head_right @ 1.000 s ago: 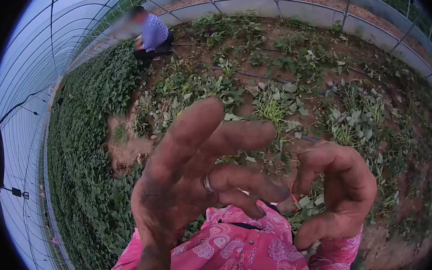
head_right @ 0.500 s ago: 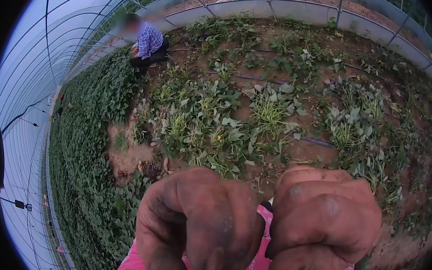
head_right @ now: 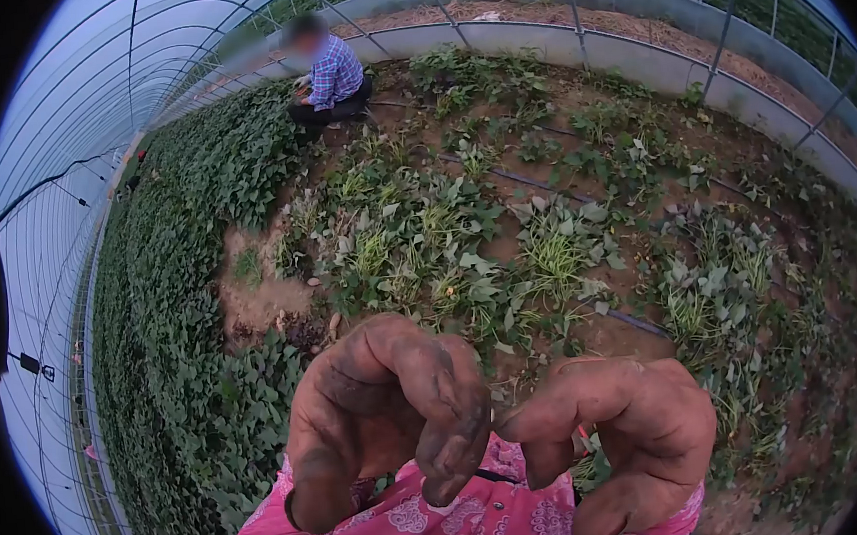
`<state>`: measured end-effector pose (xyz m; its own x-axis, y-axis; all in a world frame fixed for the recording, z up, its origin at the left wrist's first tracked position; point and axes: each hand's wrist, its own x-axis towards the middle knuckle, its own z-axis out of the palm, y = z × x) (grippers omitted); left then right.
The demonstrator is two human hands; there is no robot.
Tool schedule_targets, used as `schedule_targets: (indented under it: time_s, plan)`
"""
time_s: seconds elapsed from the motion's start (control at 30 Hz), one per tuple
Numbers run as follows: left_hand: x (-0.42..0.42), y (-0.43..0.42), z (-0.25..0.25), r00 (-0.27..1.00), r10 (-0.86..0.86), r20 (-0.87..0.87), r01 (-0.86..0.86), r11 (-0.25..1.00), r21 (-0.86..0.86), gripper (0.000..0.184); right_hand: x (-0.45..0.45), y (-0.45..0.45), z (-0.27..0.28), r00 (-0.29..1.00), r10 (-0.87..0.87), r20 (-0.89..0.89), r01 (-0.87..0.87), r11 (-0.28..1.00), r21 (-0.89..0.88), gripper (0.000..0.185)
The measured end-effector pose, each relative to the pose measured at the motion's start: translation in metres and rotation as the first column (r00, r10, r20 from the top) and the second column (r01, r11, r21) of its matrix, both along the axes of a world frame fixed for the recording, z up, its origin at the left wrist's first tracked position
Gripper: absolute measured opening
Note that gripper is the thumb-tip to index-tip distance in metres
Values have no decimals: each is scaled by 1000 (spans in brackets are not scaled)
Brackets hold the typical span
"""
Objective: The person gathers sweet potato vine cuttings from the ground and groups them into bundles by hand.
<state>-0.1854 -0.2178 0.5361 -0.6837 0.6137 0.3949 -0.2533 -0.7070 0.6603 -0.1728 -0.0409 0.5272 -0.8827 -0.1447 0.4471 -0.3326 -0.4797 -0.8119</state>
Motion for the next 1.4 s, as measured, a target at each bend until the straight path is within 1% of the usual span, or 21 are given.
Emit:
schedule_targets:
  time_s: [0.03, 0.1, 0.13, 0.2, 0.3, 0.43, 0.53, 0.63, 0.7, 0.73, 0.8, 0.93, 1.0, 1.03, 1.1, 1.13, 1.2, 1.23, 1.3, 1.33, 1.4]
  plan:
    - [0, -3, -2, 1000, 3, -6, -3, 1000, 2, 49, -3, -4, -2, 1000, 3, -6, -3, 1000, 2, 40]
    - [3, -9, -7, 992, 118, 31, -118, 993, -22, 32, -9, -14, -11, 991, -29, -131, 28, 1000, -3, 33]
    - [2, -12, -8, 992, 121, 33, -120, 993, -19, 32, -8, -18, -11, 991, -25, -129, 26, 1000, 1, 33]
    - [0, -16, -10, 984, 179, 13, -179, 981, 70, 19, -8, -25, -13, 993, -62, -99, 59, 998, -31, 31]
    - [-1, -26, -7, 989, 135, 61, -137, 990, 37, 14, -9, -37, -14, 993, -78, -85, 74, 996, -50, 32]
    - [-5, -41, -6, 991, 100, 88, -98, 995, -26, 13, -4, -57, -11, 992, -122, -24, 121, 992, -33, 30]
    - [-8, -52, -7, 999, 33, 0, -33, 999, -26, 14, 1, -71, -8, 981, -195, -20, 196, 980, 37, 26]
    - [-9, -66, -14, 999, 36, -8, -36, 999, 12, 15, 7, -85, -7, 970, -244, 18, 245, 969, -25, 20]
    - [-13, -80, -17, 991, 42, -127, -52, 996, -78, 17, 8, -90, -11, 984, -176, -3, 176, 981, -79, 16]
    - [-13, -85, -19, 991, 42, -124, -52, 996, -76, 17, 9, -93, -14, 984, -176, -1, 176, 981, -77, 16]
    - [-12, -95, -22, 1000, -2, -19, 0, 990, -142, 19, 9, -101, -21, 990, -133, -56, 128, 987, -93, 16]
    - [-18, -106, -30, 999, -12, -31, 6, 984, -179, 20, 6, -118, -29, 979, -160, -126, 144, 982, -125, 17]
    - [-21, -108, -36, 992, -40, -120, 29, 995, -96, 17, 8, -122, -32, 978, -184, -96, 173, 978, -120, 23]
    - [-21, -109, -34, 992, -44, -117, 33, 995, -99, 17, 9, -124, -34, 978, -189, -92, 177, 977, -122, 23]
    - [-20, -109, -28, 1000, -17, 0, 16, 971, -240, 16, 12, -128, -37, 971, -240, -6, 238, 963, -130, 25]
    - [-21, -107, -28, 1000, -21, 2, 21, 970, -243, 16, 14, -128, -40, 970, -245, -3, 242, 961, -132, 25]
    - [-23, -98, -31, 994, -17, 108, 36, 984, -177, 15, 18, -123, -47, 957, -287, -28, 285, 956, -66, 23]
    - [-24, -95, -32, 992, -35, 118, 56, 983, -177, 15, 18, -120, -48, 952, -305, -18, 303, 951, -63, 23]
    - [-29, -81, -34, 995, 8, 104, 7, 989, -145, 15, 18, -108, -50, 966, -246, -77, 244, 969, -42, 15]
    - [-32, -75, -40, 991, -44, 126, 62, 988, -142, 15, 20, -100, -49, 953, -297, -56, 295, 955, -34, 15]
    - [-41, -65, -55, 992, -98, -76, 96, 995, -27, 12, 24, -80, -47, 976, -216, -4, 214, 965, 153, 21]
